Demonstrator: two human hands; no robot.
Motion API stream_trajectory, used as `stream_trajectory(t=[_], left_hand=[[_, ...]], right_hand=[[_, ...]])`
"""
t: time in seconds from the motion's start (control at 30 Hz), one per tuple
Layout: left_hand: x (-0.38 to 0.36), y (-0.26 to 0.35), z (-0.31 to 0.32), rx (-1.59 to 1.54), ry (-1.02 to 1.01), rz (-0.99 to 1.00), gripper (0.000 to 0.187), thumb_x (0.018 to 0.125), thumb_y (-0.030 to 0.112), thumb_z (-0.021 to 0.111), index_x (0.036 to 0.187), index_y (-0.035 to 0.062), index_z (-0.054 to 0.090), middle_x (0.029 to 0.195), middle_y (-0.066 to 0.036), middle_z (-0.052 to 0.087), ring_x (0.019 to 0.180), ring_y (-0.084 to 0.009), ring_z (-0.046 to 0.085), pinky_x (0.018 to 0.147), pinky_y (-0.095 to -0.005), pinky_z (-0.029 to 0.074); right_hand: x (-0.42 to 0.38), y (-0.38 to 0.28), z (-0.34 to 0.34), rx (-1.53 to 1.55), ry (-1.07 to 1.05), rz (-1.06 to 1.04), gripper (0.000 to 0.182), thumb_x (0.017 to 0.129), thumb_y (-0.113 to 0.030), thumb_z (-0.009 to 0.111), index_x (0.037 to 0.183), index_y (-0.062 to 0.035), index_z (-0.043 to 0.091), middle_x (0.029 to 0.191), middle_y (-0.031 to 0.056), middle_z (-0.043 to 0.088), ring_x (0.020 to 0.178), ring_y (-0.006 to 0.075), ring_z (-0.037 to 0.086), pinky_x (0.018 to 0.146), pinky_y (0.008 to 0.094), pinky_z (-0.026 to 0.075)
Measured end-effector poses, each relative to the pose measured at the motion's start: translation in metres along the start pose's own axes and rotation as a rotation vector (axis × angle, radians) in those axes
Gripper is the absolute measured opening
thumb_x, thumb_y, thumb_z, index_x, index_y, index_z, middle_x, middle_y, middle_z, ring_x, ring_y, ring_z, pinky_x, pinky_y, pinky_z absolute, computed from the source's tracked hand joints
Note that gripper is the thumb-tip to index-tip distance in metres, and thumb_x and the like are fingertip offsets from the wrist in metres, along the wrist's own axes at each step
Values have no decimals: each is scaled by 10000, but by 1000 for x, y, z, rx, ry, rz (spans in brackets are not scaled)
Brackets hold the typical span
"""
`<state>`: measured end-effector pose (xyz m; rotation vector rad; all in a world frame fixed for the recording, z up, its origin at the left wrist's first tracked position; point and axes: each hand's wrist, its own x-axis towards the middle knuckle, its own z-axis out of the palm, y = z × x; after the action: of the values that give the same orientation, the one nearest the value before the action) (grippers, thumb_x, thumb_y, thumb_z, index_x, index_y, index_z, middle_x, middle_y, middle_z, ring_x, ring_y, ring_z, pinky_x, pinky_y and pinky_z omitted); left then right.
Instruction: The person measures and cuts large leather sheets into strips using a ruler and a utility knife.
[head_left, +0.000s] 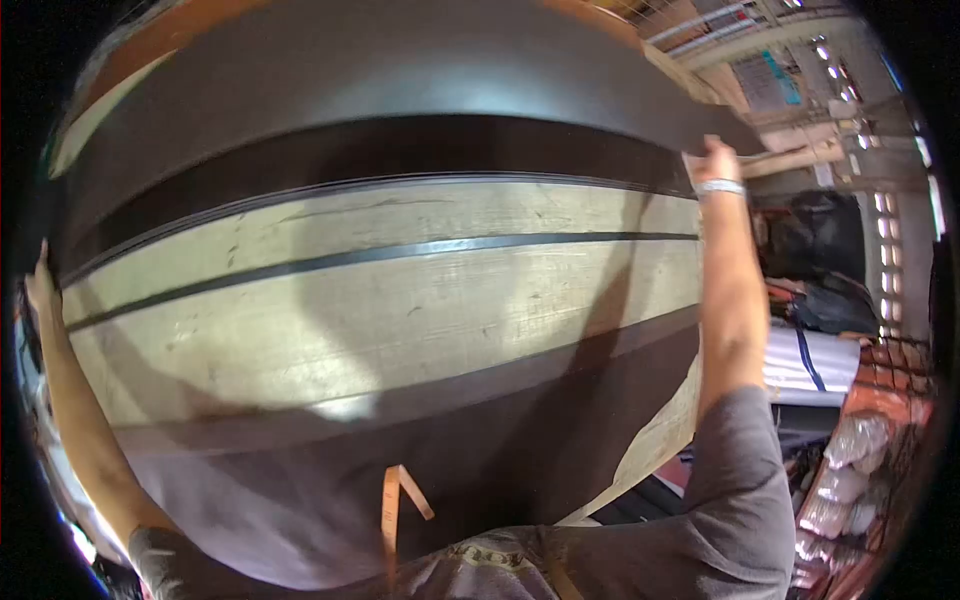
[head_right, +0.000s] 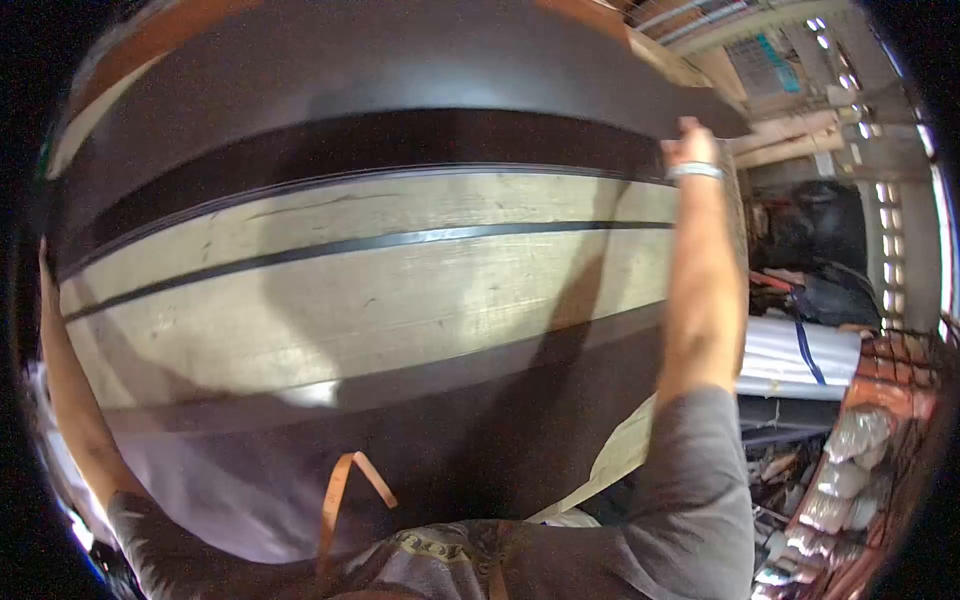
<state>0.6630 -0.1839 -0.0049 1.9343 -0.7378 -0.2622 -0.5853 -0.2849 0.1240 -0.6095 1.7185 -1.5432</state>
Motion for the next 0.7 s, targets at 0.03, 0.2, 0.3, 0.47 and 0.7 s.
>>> stream_trajectory(t=[0.03,0.2,0.3,0.47,0.7], left_hand=[[2,-17,2,-10,-4,-25,746,850,378,819,1361,-106,573,1393,-125,617,1224,-246,605,1068,-340,453],[37,-104,-47,850,-213,776,576,974,310,689,1436,8,524,1368,-104,623,1168,-239,609,1021,-357,473],[49,-112,-33,109,-197,114,511,971,323,696,1358,8,585,1317,-88,626,1125,-198,594,977,-309,467],[55,-114,-24,-385,-130,-127,441,972,351,694,1247,7,665,1222,-67,633,1048,-147,584,906,-250,467],[-16,-60,-63,-258,-400,-25,460,1010,414,612,1201,-2,662,1039,-73,658,907,-174,654,818,-289,509]], right_hand=[[-5,46,5,-36,60,62,351,975,-183,616,1247,32,566,1095,178,657,911,288,655,776,453,578],[-59,127,24,84,347,159,95,1017,-89,559,1033,-9,608,838,129,625,609,224,605,609,418,627],[-46,119,11,81,264,255,88,1024,-109,585,967,-44,592,795,86,601,608,196,580,653,402,627],[-57,117,21,170,308,262,132,1045,-126,533,939,-70,589,729,80,585,574,193,568,626,379,618],[-51,124,9,27,321,199,272,1040,-201,563,1236,-15,600,879,125,638,738,243,634,700,478,626]])
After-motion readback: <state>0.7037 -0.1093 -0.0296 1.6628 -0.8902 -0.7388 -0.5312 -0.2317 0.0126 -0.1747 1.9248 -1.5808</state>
